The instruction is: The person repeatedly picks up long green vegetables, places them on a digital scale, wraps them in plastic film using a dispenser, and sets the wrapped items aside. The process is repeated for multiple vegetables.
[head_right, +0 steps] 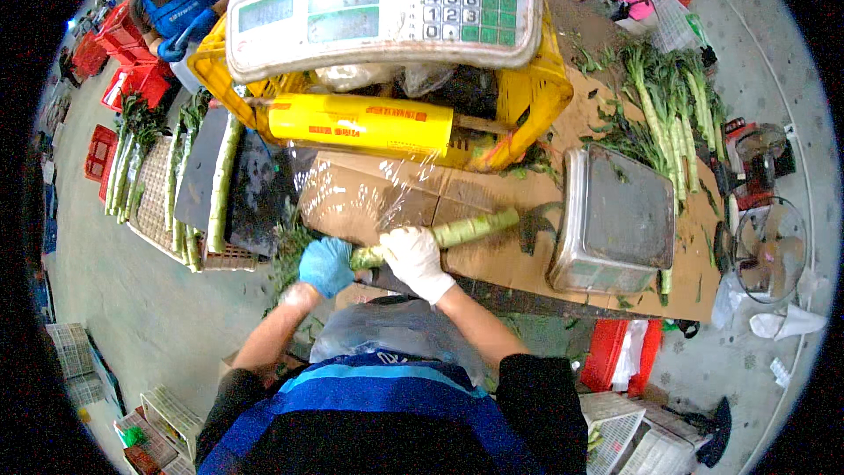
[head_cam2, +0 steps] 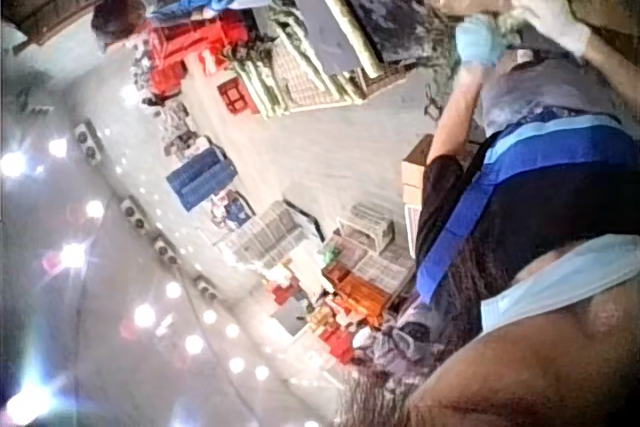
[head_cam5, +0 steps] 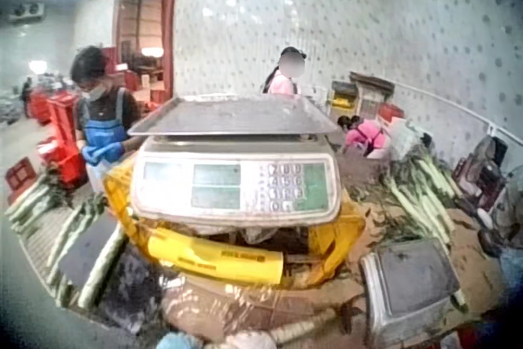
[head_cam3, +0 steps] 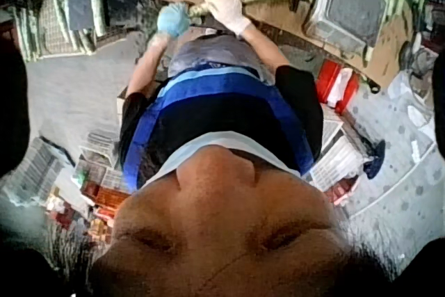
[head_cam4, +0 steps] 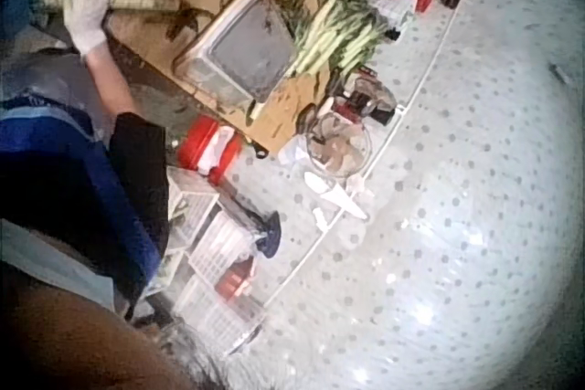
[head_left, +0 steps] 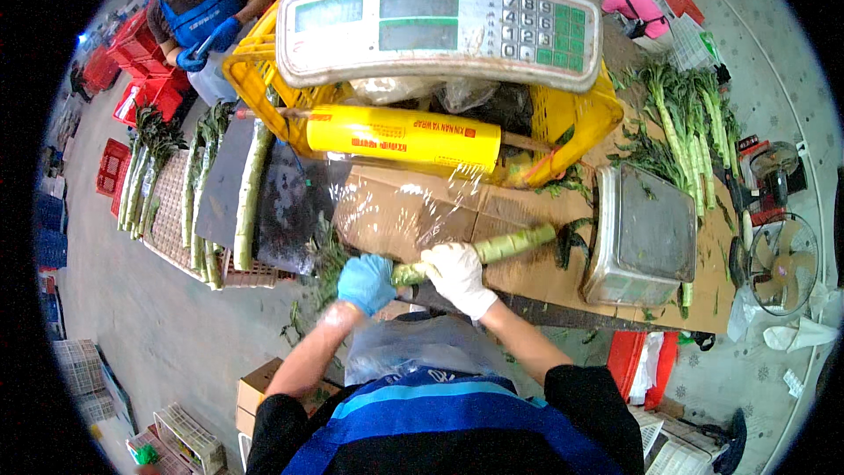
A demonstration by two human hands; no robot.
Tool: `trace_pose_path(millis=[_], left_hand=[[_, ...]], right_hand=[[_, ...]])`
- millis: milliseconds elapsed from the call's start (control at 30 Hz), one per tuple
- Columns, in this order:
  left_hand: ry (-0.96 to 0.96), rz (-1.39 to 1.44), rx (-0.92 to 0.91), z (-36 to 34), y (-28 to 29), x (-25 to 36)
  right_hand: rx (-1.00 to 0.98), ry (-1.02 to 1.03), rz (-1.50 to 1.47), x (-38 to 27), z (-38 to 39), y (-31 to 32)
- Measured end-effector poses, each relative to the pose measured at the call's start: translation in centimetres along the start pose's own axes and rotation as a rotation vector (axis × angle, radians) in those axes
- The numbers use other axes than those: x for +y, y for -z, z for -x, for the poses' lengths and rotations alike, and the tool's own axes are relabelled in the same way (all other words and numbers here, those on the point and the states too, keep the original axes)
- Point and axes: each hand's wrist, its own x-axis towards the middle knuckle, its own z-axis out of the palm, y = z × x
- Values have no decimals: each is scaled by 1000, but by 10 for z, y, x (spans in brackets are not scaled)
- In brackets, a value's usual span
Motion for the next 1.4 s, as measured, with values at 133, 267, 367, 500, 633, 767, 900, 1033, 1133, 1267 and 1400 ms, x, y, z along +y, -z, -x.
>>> trace_pose_path(millis=[133, 267, 367, 500, 633, 767, 900, 1033, 1133, 1267, 1400], left_hand=[[-27, -3, 310, -20, 18, -4], [58, -224, 89, -74, 21, -12], [105, -113, -65, -73, 32, -11], [31, 108, 38, -22, -18, 0], [-135, 52, 491, -10, -8, 8], [22, -233, 185, -67, 1, -2], [61, 24, 10, -70, 19, -19], [107, 174, -234, -28, 42, 16], [84, 658, 492, -12, -6, -4], [170, 638, 269, -64, 29, -6], [64, 113, 28, -119, 15, -25]], right_hand=[[-147, -116, 323, -4, -66, 11], [279, -6, 70, 23, -115, 6], [129, -81, 6, 17, -98, -2], [-4, -16, 54, -1, -13, -20], [107, 132, 147, 2, -30, -7], [364, 106, 124, 26, -117, 1], [78, 87, 205, 15, -92, -4], [126, 281, 77, 5, 16, -15], [-42, 262, 228, -10, 25, -4], [-261, 40, 330, -11, -51, 20], [-293, 9, 220, 0, -82, 12]])
